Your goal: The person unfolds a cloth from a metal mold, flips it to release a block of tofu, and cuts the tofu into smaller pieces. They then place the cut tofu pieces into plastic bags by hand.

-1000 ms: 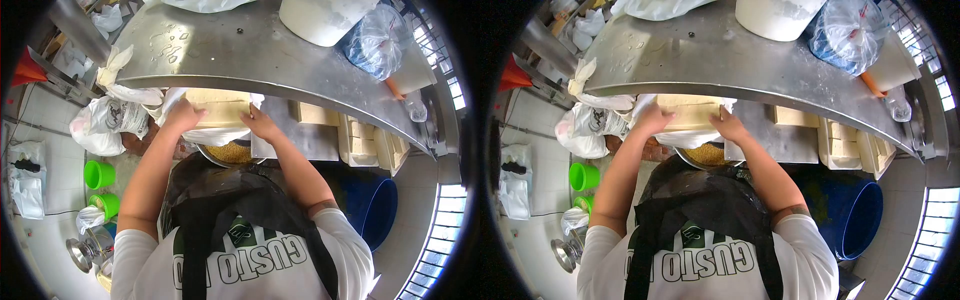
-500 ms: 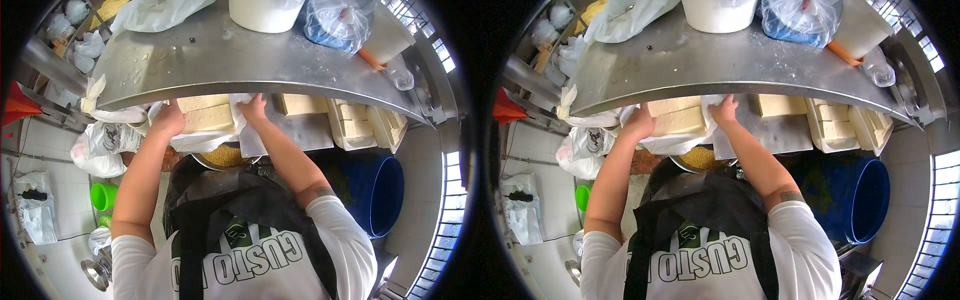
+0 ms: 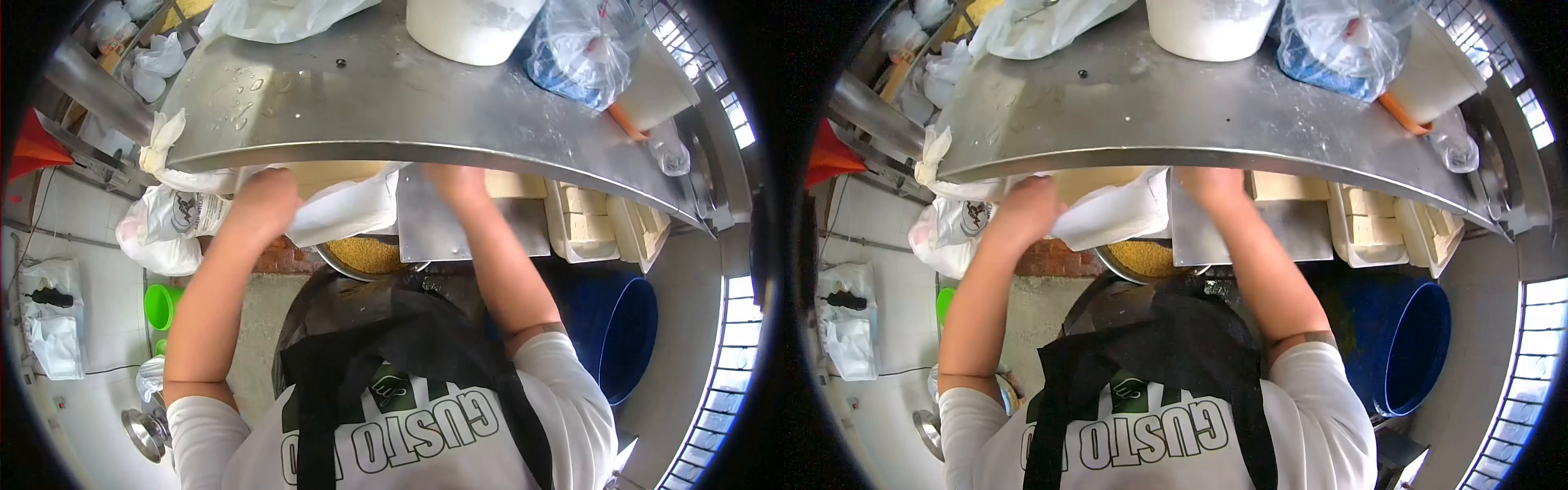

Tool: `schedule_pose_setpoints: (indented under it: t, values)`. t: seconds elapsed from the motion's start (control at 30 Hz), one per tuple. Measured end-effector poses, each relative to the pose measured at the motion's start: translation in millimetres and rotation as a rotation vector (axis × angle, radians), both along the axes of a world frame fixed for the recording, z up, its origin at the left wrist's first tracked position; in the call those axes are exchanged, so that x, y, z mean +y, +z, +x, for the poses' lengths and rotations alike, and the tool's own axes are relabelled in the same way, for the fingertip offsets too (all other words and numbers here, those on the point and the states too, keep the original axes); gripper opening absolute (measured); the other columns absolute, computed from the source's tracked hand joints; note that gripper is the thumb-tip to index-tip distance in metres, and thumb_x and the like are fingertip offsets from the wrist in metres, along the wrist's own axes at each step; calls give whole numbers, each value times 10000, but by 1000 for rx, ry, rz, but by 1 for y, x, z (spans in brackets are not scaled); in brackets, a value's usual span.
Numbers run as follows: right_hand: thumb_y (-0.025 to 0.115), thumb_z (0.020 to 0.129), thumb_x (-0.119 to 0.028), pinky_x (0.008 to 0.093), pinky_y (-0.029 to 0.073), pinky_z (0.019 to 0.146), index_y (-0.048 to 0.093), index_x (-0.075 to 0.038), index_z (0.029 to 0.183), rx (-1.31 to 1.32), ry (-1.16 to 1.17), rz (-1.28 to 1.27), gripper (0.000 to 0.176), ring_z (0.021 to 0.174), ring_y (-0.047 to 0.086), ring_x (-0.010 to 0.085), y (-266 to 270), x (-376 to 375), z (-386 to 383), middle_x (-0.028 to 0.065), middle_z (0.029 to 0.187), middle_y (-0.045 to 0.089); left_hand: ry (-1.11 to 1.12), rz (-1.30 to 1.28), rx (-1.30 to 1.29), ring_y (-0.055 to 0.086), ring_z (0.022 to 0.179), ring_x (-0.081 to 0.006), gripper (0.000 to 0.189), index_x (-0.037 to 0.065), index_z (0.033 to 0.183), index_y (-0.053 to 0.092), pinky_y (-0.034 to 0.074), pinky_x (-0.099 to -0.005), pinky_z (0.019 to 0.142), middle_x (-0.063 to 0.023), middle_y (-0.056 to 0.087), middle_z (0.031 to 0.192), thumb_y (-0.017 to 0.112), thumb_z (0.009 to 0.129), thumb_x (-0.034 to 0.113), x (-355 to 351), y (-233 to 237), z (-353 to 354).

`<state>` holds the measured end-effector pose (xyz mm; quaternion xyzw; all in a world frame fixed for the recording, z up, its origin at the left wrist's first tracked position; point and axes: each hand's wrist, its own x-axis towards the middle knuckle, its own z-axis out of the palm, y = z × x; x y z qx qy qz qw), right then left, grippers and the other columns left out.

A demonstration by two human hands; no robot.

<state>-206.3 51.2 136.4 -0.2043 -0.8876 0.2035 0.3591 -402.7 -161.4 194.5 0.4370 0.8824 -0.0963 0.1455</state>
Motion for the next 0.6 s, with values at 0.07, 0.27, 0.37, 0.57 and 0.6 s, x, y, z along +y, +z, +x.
schedule_pose_setpoints:
  t: [0.07,0.27,0.37,0.57,0.6]
  values:
    - [575,929,-98,494,565,873,708,-15,1099,-77,54,251,232,998,696,399,-10,-25,-18,212,1059,721,-108,-33,-64,599,1256,-441,496,-47,1376,538,476,-499,1081,-302,618,1332,646,941,163,9,-20,6]
    - [504,1018,-254,478,457,1107,573,-50,1394,-609,62,-46,433,1331,546,369,-71,-8,-69,223,1395,589,7,218,-154,639,1207,-417,479,-113,1320,558,491,-479,1053,-331,642,1269,610,977,217,39,-93,-21]
    - [484,1055,-318,466,366,1197,488,-57,1488,-506,50,-195,505,1453,428,369,-131,24,-88,205,1551,470,235,190,111,606,1269,-422,604,-151,1354,526,469,-460,1089,-344,611,1339,592,1010,340,28,-111,-35]
    - [448,1072,-376,462,345,1207,445,-55,1517,-363,126,-461,548,1458,399,405,-142,15,-100,236,1577,427,633,679,-510,542,1364,-408,773,-171,1355,530,433,-464,1102,-347,542,1445,531,1024,528,29,-155,-75]
    - [394,1088,-402,457,326,1222,420,-58,1542,-457,165,-285,571,1488,354,409,-137,14,-102,249,1603,384,638,683,-511,542,1364,-408,773,-171,1355,530,433,-464,1102,-347,542,1445,531,1024,528,31,-158,-80]
